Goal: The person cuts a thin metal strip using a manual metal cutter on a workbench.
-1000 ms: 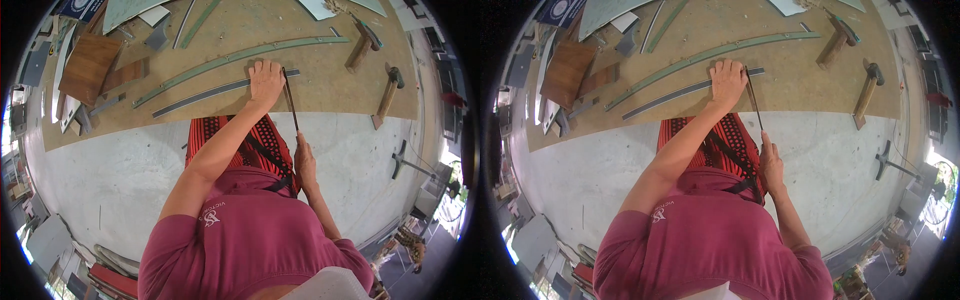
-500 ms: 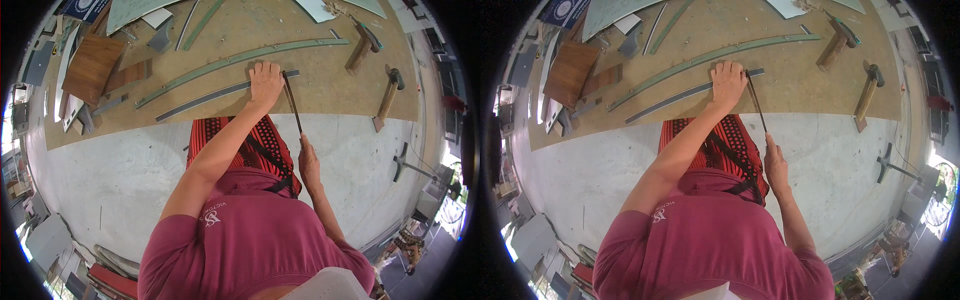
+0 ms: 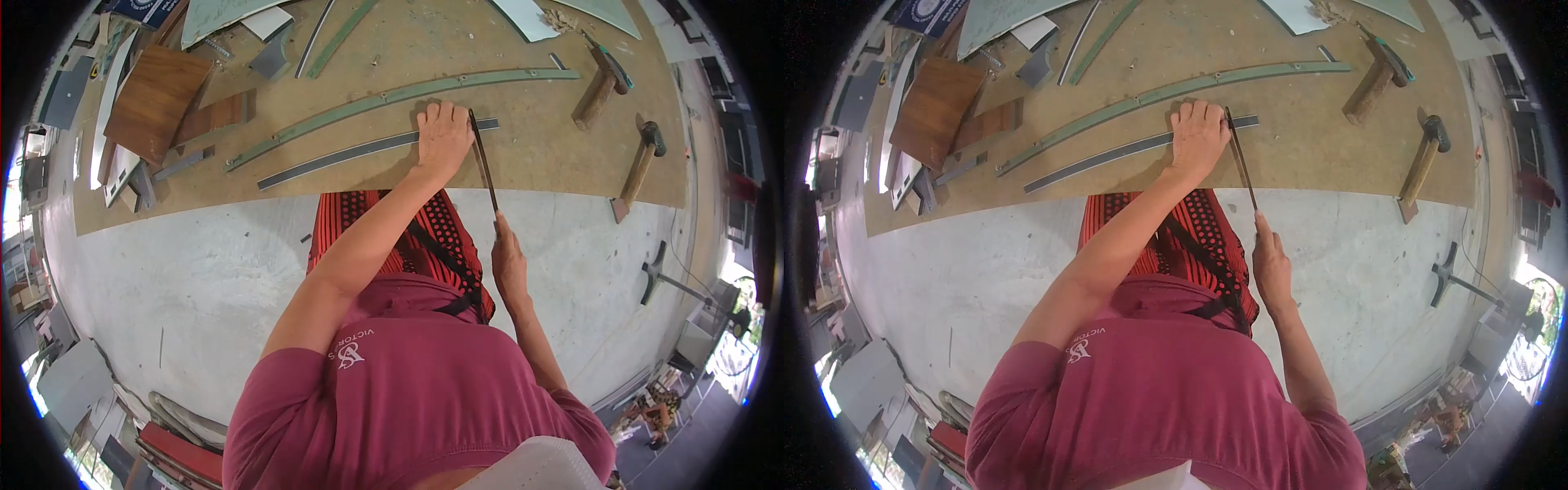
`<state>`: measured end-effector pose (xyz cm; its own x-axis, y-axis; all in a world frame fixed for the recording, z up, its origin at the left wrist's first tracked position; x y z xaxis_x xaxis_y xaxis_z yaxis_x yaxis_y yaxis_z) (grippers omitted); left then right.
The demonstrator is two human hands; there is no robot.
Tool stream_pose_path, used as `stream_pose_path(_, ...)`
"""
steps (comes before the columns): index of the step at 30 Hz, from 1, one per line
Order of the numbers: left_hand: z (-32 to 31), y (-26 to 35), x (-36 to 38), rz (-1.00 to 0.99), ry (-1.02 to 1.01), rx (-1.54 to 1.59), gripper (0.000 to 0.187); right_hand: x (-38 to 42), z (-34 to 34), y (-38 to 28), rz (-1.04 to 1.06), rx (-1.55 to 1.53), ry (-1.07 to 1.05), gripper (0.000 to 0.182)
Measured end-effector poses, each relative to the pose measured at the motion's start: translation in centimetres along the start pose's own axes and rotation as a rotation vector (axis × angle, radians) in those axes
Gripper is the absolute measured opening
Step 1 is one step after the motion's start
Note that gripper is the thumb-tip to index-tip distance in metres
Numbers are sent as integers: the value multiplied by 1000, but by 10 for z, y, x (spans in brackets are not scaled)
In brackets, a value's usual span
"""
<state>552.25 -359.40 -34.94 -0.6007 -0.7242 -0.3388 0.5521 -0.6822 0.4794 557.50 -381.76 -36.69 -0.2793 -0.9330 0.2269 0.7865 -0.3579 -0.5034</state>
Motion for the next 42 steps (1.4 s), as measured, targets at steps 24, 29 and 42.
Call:
stream_pose_path(24,-4,-1,0,4,-13,-8,19,-12,1,-3,23,21,24,48)
stream_pose_path(29,1,1,0,-5,3,-8,20,-37,5,-8,71,11,25,49)
stream_pose_path(42,0,-1,1,-9,6,4,21,-30,1,-2,1,39,-13,53)
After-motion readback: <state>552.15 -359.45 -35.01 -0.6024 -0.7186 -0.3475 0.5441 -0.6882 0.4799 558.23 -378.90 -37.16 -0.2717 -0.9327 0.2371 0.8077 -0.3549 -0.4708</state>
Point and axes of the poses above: each hand's wrist, its own x-axis away from the middle knuckle, its own z-axis out of the back of the hand, y = z × x, the point moved 9 cm from there along -x, towards the middle knuckle, and after that the axes turned 15 degrees about -y, right-handed, at the moved point
